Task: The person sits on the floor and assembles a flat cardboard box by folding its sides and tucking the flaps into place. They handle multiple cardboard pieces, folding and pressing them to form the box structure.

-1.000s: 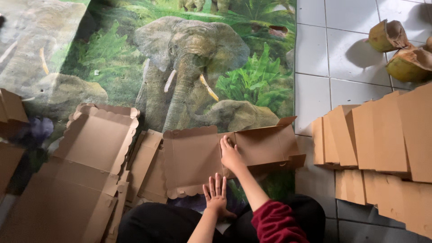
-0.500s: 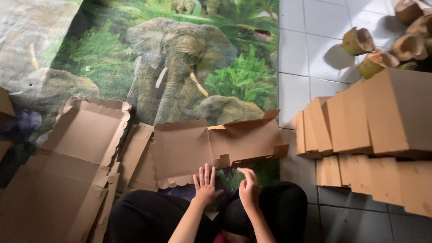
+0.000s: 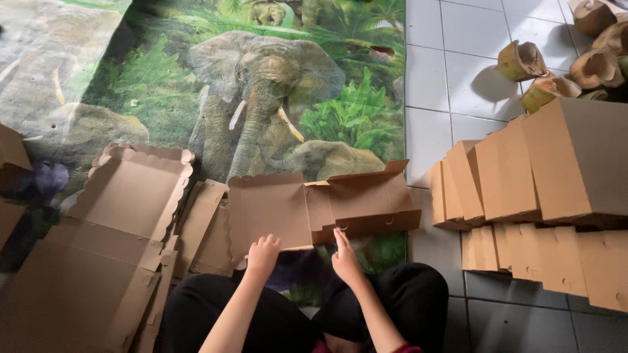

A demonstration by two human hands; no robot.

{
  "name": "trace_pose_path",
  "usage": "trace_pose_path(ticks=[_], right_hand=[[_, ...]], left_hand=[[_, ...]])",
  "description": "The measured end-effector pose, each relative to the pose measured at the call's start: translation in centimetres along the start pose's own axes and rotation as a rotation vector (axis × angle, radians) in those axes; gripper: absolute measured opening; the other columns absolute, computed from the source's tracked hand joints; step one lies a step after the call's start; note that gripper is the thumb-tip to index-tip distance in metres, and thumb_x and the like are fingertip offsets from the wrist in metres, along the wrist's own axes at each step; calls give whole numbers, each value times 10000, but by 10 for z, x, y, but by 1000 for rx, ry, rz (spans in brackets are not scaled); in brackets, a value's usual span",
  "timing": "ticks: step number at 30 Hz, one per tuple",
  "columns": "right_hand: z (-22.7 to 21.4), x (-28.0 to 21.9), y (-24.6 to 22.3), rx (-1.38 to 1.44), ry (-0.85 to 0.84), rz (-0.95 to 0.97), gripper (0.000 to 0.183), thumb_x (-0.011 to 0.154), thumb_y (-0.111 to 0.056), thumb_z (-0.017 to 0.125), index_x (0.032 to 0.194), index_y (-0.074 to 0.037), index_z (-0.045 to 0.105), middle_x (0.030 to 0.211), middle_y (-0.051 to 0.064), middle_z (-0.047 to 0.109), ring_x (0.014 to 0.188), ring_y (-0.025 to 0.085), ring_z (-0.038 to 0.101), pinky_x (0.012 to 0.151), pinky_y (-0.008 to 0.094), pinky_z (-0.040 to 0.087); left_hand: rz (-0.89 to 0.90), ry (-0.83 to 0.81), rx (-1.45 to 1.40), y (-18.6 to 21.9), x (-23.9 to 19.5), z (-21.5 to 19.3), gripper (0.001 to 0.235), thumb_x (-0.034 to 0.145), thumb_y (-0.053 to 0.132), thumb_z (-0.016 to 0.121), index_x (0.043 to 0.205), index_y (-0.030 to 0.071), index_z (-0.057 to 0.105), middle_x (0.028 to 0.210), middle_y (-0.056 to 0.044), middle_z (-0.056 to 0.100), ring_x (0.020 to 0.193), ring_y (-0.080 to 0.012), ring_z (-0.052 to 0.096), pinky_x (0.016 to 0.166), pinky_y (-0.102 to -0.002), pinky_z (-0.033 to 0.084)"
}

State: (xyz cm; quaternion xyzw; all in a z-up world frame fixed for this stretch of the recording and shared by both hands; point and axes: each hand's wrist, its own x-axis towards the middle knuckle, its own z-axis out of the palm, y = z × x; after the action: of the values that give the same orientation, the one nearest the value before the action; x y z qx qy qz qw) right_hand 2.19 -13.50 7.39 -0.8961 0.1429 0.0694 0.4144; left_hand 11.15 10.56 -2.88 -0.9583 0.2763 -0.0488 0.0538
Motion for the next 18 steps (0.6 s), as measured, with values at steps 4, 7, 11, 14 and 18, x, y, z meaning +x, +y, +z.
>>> trace_pose_path(ticks=[4,7,11,14,18], right_hand=[[1,27,9,-30,-139,41,768,788,94,391,1509,-80,192,1563,182,135,1431,359,138,1136,566,128],[3,48,22,-99,-193,37,777,798,123,363,1520,-69,148,1580,174,72,1447,356,75,1119,607,77],[14,88,62,-303,-237,-52,883,719,164,384,1526,-85,123,1592,137,34,1445,370,80,1093,654,76],[0,100,49,-346,-270,-51,920,704,173,377,1533,-122,109,1602,64,17,1460,316,47,1087,665,20],[-8,105,35,-450,-302,-45,935,716,149,376,1538,-160,57,1605,17,-40,1469,269,12,1100,655,30]], left_hand=[[-94,-218,-252,7,0,-20,58,800,244,645,856,257,635,828,71,595,767,-166,657,613,-311,545],[-202,-326,-371,16,3,-6,91,803,334,658,889,308,644,846,98,629,780,-158,682,632,-316,573],[-322,-460,-620,24,9,-29,158,858,353,628,959,250,694,888,-21,699,860,-266,702,727,-384,581],[-386,-385,-830,36,8,-35,146,848,277,638,945,190,704,875,-86,712,887,-311,691,737,-414,579],[-468,-367,-890,57,16,-15,146,828,300,671,919,190,702,867,-94,713,883,-311,690,742,-413,574]])
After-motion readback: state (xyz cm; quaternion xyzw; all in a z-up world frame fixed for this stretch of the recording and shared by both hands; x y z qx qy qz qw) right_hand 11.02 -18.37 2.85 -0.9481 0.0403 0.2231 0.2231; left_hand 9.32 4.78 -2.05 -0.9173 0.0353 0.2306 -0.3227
